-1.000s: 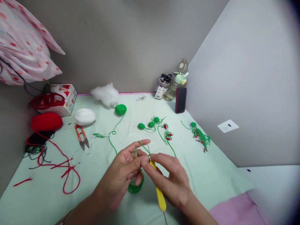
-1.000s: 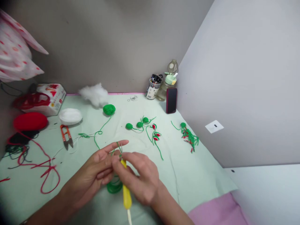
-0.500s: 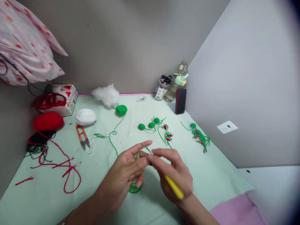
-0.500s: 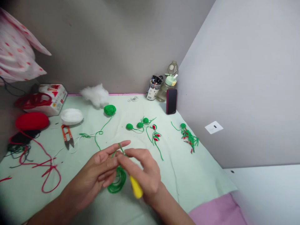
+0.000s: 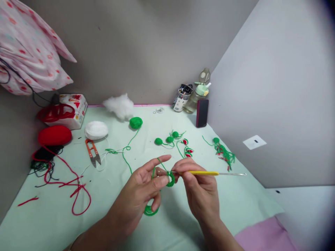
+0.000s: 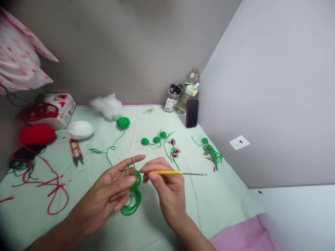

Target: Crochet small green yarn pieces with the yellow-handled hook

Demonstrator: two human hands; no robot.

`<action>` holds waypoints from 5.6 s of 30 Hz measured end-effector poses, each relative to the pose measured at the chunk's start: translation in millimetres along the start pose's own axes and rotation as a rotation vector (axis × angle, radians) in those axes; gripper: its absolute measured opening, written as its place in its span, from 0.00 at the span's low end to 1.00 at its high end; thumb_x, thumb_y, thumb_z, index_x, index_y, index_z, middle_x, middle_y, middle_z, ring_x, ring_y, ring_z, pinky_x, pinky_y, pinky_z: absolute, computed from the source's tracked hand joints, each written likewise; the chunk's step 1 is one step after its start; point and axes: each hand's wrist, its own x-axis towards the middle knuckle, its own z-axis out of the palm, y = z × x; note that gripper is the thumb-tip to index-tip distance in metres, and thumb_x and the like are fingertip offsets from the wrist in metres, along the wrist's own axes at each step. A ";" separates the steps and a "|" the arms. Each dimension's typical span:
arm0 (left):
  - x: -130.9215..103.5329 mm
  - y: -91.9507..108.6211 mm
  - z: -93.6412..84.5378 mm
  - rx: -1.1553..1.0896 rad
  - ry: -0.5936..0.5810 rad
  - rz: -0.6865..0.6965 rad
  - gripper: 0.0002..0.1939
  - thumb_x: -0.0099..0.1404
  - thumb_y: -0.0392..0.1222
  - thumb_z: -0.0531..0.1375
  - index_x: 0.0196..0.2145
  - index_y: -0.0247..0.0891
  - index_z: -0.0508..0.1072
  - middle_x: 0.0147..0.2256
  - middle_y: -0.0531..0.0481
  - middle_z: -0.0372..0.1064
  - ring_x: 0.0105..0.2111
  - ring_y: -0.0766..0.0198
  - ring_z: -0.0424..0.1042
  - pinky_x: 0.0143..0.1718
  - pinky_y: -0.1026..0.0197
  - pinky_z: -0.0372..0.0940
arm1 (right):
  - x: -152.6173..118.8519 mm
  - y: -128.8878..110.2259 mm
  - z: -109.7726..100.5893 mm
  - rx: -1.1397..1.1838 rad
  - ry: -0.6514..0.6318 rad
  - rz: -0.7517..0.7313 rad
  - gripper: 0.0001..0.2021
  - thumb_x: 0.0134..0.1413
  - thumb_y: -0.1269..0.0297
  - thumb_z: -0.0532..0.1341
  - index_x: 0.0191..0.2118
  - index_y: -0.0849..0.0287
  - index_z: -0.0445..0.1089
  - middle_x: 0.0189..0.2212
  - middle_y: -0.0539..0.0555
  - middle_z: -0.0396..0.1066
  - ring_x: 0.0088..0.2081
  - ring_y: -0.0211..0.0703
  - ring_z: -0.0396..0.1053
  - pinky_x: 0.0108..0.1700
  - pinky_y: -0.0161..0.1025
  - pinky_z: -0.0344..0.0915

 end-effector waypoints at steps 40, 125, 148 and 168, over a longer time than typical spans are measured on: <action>5.4 -7.9 -7.1 0.089 -0.040 0.153 0.25 0.63 0.50 0.73 0.56 0.46 0.77 0.35 0.57 0.66 0.14 0.83 0.55 0.15 0.72 0.49 | 10.6 0.0 3.6 0.238 -0.014 0.151 0.08 0.66 0.57 0.68 0.39 0.52 0.83 0.33 0.52 0.77 0.32 0.35 0.73 0.36 0.32 0.72; 6.5 -0.5 -7.9 0.082 0.056 0.048 0.20 0.63 0.41 0.71 0.53 0.40 0.80 0.31 0.56 0.69 0.26 0.71 0.64 0.32 0.64 0.65 | 12.3 2.6 1.7 0.208 0.047 0.192 0.09 0.68 0.57 0.66 0.38 0.53 0.81 0.32 0.52 0.80 0.26 0.37 0.74 0.31 0.37 0.73; 0.8 -11.6 -0.4 -0.015 0.081 0.041 0.28 0.60 0.46 0.76 0.56 0.41 0.80 0.28 0.60 0.65 0.17 0.80 0.52 0.18 0.72 0.54 | -14.4 7.6 -5.2 -0.578 0.023 -0.335 0.16 0.61 0.72 0.69 0.49 0.43 0.83 0.40 0.54 0.79 0.39 0.46 0.78 0.37 0.39 0.76; -3.1 -1.9 -2.5 0.014 0.024 0.056 0.16 0.63 0.41 0.73 0.49 0.43 0.84 0.32 0.58 0.67 0.17 0.81 0.51 0.18 0.73 0.57 | 2.0 -10.3 -4.0 0.085 0.023 0.072 0.10 0.73 0.60 0.61 0.41 0.52 0.79 0.33 0.51 0.81 0.28 0.37 0.76 0.33 0.35 0.75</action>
